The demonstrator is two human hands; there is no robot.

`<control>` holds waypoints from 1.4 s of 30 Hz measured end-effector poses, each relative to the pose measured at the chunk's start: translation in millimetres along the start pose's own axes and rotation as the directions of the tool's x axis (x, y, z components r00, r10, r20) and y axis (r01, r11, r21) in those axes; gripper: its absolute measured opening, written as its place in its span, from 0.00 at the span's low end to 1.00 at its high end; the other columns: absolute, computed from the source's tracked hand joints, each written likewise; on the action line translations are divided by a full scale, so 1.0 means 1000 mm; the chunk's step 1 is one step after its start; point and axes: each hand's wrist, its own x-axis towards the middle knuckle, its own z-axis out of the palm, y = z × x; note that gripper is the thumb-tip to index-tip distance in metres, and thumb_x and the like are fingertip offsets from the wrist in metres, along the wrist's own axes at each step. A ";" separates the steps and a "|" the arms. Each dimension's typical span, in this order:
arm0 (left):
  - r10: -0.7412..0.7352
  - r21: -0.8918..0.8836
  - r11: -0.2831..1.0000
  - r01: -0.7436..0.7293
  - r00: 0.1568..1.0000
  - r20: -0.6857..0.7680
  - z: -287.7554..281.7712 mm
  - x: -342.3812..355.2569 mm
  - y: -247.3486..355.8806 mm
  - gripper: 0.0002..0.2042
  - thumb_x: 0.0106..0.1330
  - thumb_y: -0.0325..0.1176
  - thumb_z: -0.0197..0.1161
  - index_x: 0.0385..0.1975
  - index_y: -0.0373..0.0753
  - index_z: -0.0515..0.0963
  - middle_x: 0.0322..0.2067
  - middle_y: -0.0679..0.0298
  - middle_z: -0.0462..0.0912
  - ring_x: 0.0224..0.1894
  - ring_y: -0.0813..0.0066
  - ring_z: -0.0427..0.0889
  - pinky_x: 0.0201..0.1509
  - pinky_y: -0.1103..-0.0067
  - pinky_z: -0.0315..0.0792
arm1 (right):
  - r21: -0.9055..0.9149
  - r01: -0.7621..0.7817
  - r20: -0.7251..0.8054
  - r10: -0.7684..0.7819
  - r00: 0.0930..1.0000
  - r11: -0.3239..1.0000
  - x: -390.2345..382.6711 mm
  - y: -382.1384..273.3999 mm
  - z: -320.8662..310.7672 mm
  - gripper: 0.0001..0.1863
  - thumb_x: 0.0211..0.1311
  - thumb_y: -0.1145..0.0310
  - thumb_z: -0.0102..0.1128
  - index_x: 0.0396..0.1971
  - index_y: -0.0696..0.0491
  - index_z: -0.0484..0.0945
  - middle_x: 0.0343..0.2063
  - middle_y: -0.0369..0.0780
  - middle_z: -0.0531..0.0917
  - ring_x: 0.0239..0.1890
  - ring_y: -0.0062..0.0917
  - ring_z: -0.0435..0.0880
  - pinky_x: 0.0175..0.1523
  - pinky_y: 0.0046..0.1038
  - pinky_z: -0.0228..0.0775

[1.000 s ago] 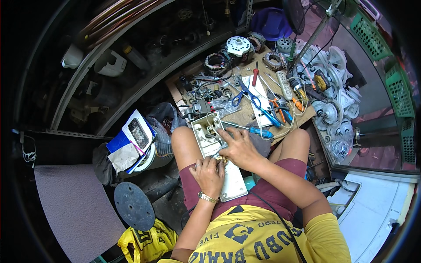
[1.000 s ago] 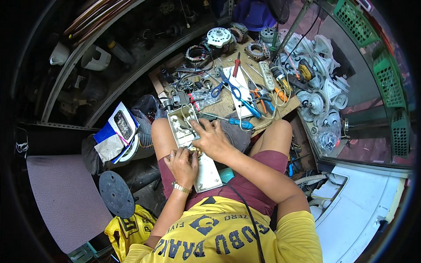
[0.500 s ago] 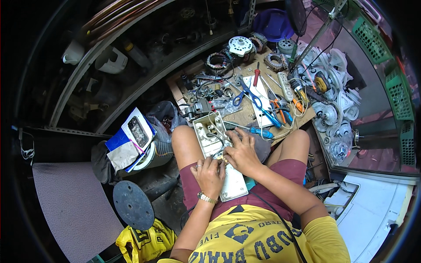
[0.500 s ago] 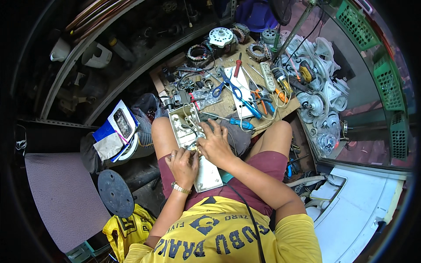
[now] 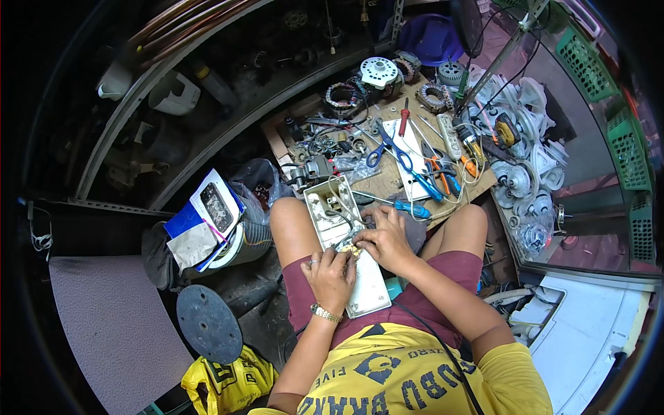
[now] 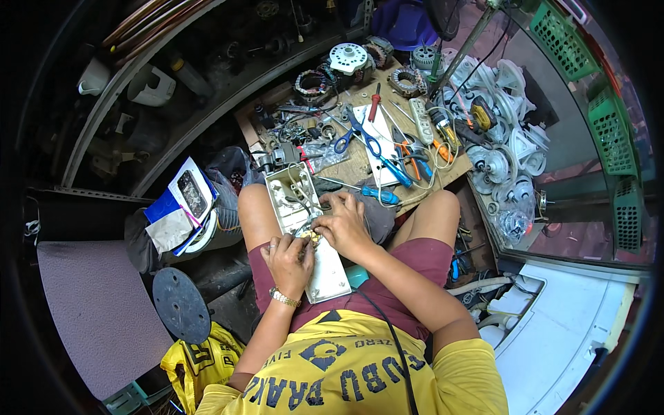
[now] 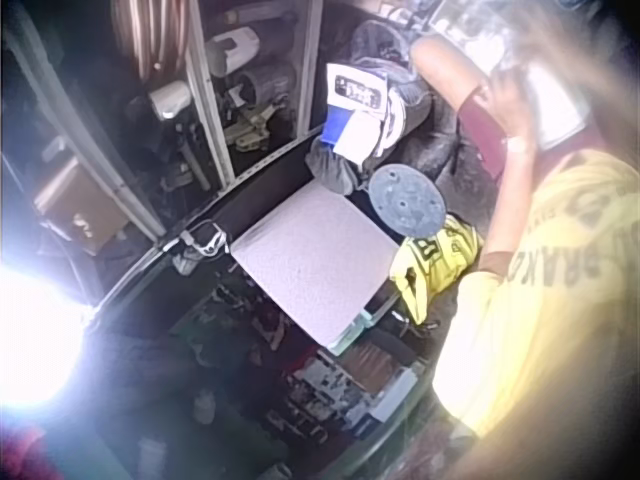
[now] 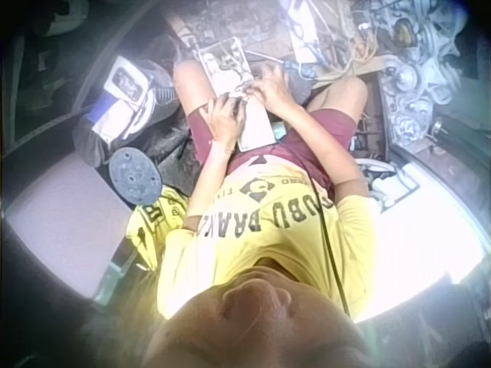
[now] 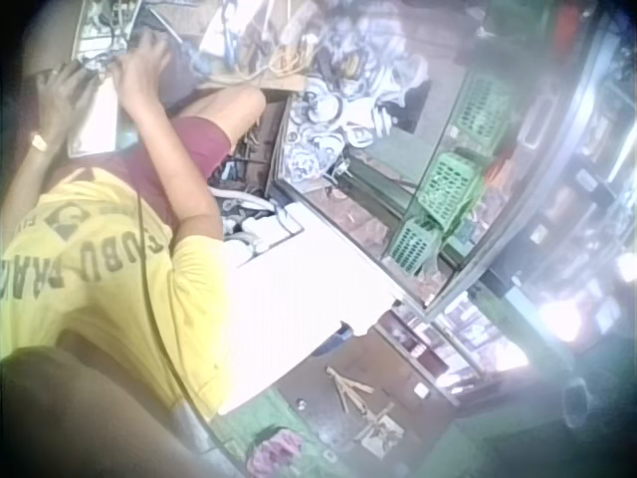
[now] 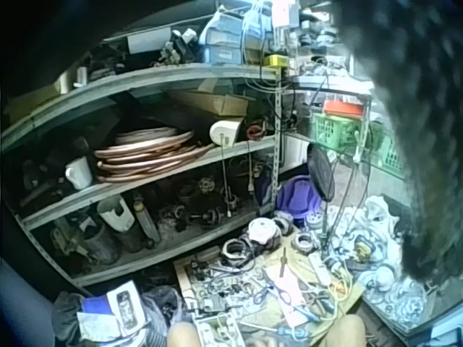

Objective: The person works on an electrical component from a washing machine by stripping wire ends, using pliers and scissors to cut and crimp wires, and securing a small yellow component with a screwdriver.

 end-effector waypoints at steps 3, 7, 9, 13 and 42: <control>-0.002 0.008 1.000 0.002 1.000 0.002 0.000 -0.001 -0.001 0.04 0.60 0.35 0.73 0.32 0.47 0.87 0.34 0.65 0.83 0.43 0.60 0.79 0.50 0.58 0.63 | -0.084 0.139 -0.044 -0.143 0.989 0.987 0.006 0.002 -0.003 0.07 0.54 0.65 0.77 0.34 0.41 0.93 0.64 0.43 0.77 0.68 0.45 0.66 0.66 0.51 0.56; -0.004 0.014 1.000 0.004 1.000 0.003 0.000 -0.001 -0.001 0.04 0.60 0.35 0.73 0.33 0.47 0.87 0.34 0.65 0.83 0.44 0.60 0.79 0.50 0.58 0.63 | -0.134 0.143 -0.048 -0.150 0.988 0.981 0.007 -0.003 -0.005 0.07 0.52 0.65 0.78 0.33 0.40 0.93 0.63 0.43 0.78 0.67 0.45 0.67 0.65 0.52 0.57; -0.003 0.013 1.000 0.003 1.000 -0.003 0.001 -0.001 -0.001 0.04 0.60 0.35 0.73 0.33 0.47 0.87 0.34 0.65 0.83 0.44 0.60 0.79 0.50 0.58 0.63 | -0.143 0.128 -0.051 -0.137 0.989 0.981 0.007 -0.006 -0.003 0.08 0.52 0.64 0.79 0.33 0.40 0.93 0.63 0.43 0.78 0.67 0.44 0.67 0.65 0.52 0.57; 0.002 0.010 1.000 -0.002 1.000 -0.008 0.002 -0.001 -0.003 0.04 0.60 0.35 0.73 0.33 0.47 0.87 0.34 0.65 0.82 0.44 0.60 0.79 0.50 0.58 0.63 | -0.130 0.115 -0.076 -0.126 0.989 0.985 0.007 -0.008 -0.002 0.08 0.51 0.64 0.79 0.33 0.40 0.93 0.62 0.41 0.78 0.67 0.43 0.67 0.64 0.51 0.56; 0.016 -0.023 1.000 -0.016 1.000 0.004 -0.001 -0.005 -0.009 0.06 0.60 0.35 0.73 0.35 0.44 0.87 0.37 0.64 0.83 0.44 0.61 0.79 0.49 0.62 0.65 | -0.127 -0.012 -0.105 -0.001 0.994 0.992 0.004 -0.030 -0.008 0.09 0.51 0.66 0.79 0.34 0.41 0.92 0.61 0.40 0.78 0.64 0.44 0.68 0.63 0.50 0.58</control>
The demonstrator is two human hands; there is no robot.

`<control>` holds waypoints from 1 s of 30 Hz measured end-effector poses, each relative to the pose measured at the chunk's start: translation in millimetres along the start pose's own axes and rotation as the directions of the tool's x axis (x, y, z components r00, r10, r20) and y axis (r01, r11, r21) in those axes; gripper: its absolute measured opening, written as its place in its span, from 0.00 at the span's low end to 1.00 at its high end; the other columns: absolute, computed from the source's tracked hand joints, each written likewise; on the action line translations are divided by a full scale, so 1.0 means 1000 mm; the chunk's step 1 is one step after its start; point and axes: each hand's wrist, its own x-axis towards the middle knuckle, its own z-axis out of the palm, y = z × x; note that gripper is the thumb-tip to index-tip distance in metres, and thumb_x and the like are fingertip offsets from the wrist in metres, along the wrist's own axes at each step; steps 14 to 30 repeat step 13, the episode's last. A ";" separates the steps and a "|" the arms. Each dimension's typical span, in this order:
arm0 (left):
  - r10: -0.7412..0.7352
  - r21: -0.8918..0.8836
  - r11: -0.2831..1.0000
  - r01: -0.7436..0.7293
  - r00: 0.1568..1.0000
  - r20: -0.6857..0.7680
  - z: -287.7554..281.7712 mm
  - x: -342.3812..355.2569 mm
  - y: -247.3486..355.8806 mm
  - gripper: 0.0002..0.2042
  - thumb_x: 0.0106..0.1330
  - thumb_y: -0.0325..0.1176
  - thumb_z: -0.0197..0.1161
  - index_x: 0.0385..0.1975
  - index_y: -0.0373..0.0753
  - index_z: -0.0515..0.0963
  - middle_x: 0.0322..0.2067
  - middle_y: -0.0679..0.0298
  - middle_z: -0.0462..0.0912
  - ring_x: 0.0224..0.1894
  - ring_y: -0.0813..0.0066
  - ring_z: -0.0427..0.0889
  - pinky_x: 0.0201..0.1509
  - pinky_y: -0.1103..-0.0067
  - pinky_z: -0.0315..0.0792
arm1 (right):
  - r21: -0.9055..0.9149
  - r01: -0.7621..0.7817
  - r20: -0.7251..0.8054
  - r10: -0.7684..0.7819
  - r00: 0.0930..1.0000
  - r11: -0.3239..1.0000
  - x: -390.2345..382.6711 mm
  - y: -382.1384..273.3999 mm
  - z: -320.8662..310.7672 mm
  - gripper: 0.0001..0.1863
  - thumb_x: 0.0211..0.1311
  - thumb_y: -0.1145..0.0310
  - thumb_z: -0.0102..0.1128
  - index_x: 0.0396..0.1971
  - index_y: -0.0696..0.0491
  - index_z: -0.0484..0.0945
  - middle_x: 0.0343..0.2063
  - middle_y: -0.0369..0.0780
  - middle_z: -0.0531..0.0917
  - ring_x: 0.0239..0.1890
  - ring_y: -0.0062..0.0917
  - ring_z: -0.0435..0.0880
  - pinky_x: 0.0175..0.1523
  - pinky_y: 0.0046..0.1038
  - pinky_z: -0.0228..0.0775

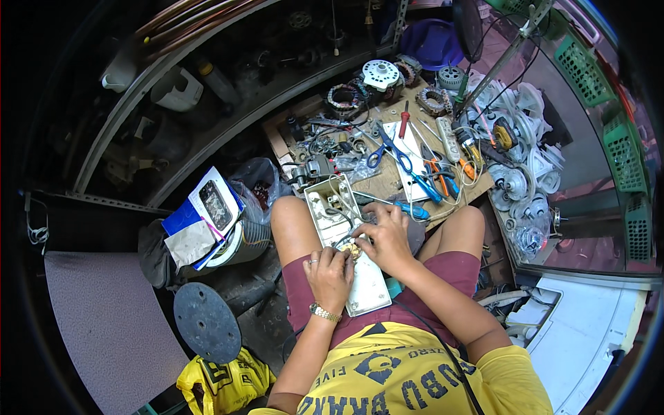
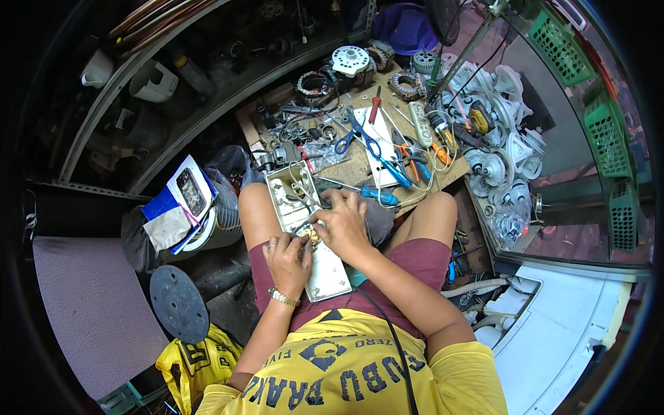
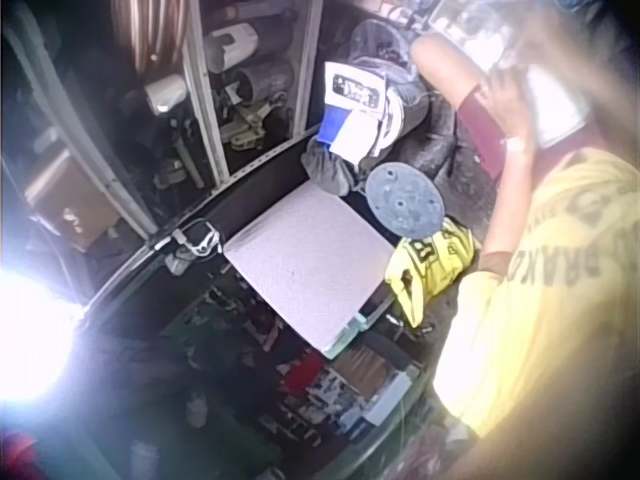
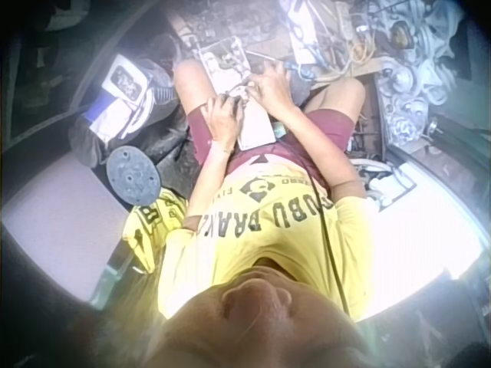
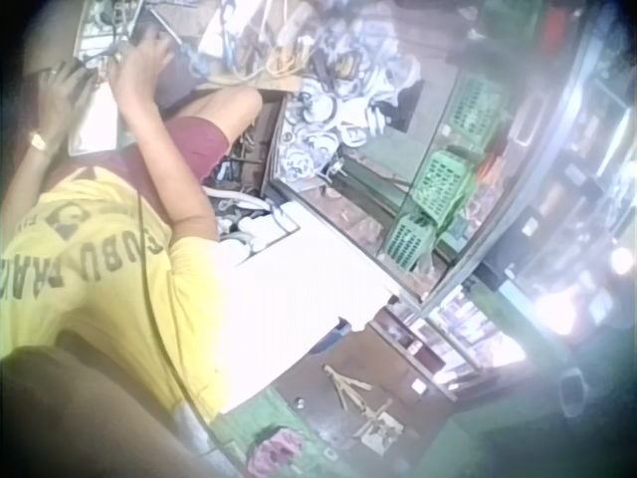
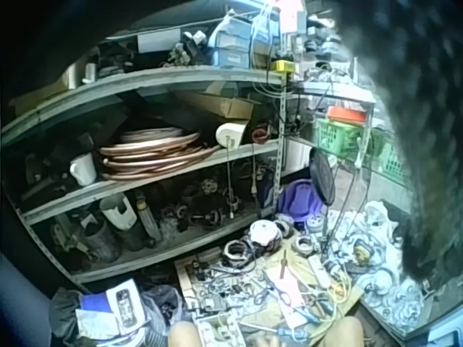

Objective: The person works on an electrical component from a washing machine by stripping wire ends, using pliers and scissors to cut and crimp wires, and securing a small yellow component with a screwdriver.

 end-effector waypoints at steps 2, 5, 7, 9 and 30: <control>0.007 -0.031 0.999 -0.007 1.000 -0.010 0.000 0.001 0.002 0.05 0.60 0.34 0.73 0.34 0.44 0.87 0.36 0.64 0.82 0.43 0.61 0.79 0.48 0.63 0.66 | 0.013 -0.009 -0.010 0.009 1.000 1.000 0.002 0.006 -0.003 0.08 0.52 0.66 0.78 0.34 0.41 0.92 0.60 0.40 0.78 0.65 0.44 0.68 0.63 0.50 0.58; 0.001 -0.075 0.997 -0.002 1.000 -0.021 0.000 0.000 0.002 0.05 0.60 0.32 0.73 0.34 0.43 0.87 0.35 0.64 0.82 0.43 0.61 0.79 0.46 0.64 0.68 | 0.028 0.014 -0.005 -0.014 1.000 1.000 0.006 0.012 -0.001 0.08 0.53 0.65 0.78 0.34 0.43 0.92 0.60 0.40 0.79 0.65 0.44 0.68 0.63 0.51 0.58; 0.010 -0.112 0.994 -0.011 1.000 -0.006 0.001 0.000 0.001 0.06 0.59 0.31 0.74 0.35 0.41 0.87 0.38 0.61 0.82 0.44 0.59 0.79 0.46 0.63 0.69 | -0.018 0.101 0.040 -0.101 0.994 0.995 0.008 0.013 0.000 0.08 0.53 0.64 0.78 0.35 0.45 0.92 0.60 0.41 0.79 0.65 0.45 0.68 0.64 0.52 0.58; -0.010 -0.118 0.993 0.009 1.000 -0.012 0.002 -0.002 0.001 0.07 0.59 0.31 0.74 0.37 0.41 0.88 0.40 0.59 0.81 0.45 0.58 0.79 0.47 0.63 0.71 | -0.056 0.122 0.043 -0.120 0.992 0.991 0.009 0.011 0.000 0.09 0.53 0.63 0.79 0.35 0.44 0.92 0.61 0.41 0.78 0.66 0.44 0.68 0.64 0.51 0.58; -0.029 -0.097 0.995 0.028 1.000 -0.011 0.000 0.000 0.005 0.09 0.56 0.29 0.75 0.37 0.41 0.88 0.43 0.54 0.80 0.43 0.53 0.79 0.49 0.62 0.73 | -0.078 0.089 0.111 -0.080 0.991 0.993 0.009 0.008 0.000 0.10 0.52 0.61 0.79 0.36 0.43 0.92 0.68 0.44 0.74 0.69 0.45 0.66 0.65 0.57 0.57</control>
